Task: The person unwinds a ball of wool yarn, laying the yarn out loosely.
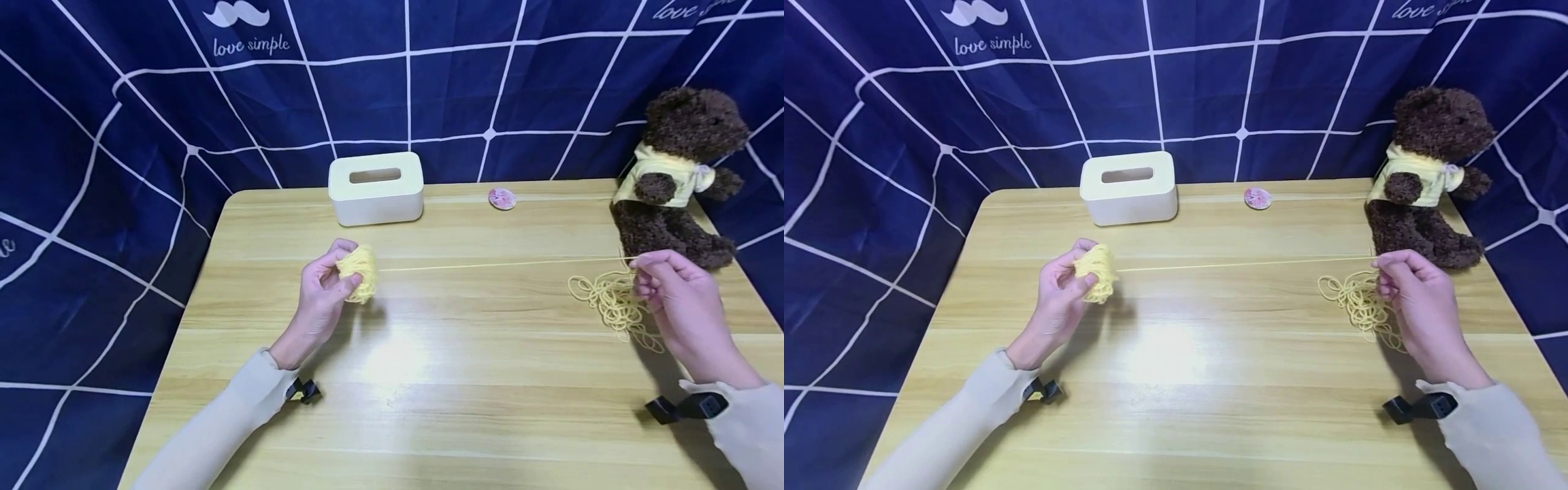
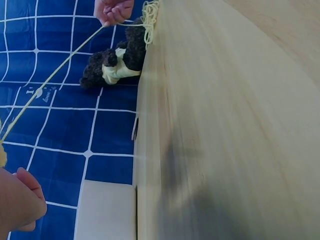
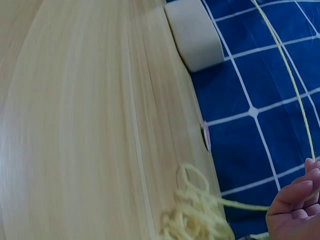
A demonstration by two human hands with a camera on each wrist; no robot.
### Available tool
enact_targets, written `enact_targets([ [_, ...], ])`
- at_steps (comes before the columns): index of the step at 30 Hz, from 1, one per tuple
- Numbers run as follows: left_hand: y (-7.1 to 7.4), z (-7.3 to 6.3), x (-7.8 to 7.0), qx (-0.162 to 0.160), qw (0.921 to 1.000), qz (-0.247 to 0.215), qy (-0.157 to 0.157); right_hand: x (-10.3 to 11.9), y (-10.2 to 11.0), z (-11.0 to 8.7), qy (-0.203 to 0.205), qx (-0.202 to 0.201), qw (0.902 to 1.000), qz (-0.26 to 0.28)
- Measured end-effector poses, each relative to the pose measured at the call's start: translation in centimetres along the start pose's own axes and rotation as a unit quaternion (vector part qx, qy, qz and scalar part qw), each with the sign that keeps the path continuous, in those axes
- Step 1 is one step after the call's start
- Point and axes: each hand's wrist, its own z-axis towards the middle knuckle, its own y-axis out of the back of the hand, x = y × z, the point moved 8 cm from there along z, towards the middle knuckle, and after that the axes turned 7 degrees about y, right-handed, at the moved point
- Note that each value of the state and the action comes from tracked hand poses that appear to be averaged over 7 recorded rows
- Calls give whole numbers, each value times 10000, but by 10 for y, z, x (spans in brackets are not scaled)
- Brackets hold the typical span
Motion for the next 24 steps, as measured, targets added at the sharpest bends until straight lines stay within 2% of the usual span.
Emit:
enact_targets([
  [6,2,-1,-1,42,9997,-241,-95,12,20,1,101,-208,9997,124],
  [14,8,-5,2,-267,9987,-421,148,24,60,3,237,-776,9967,57],
  [20,8,-6,2,-282,9986,-409,188,32,85,7,534,-959,9927,493],
  [24,9,-6,3,-381,9979,-461,268,34,97,10,562,-1087,9906,612],
])
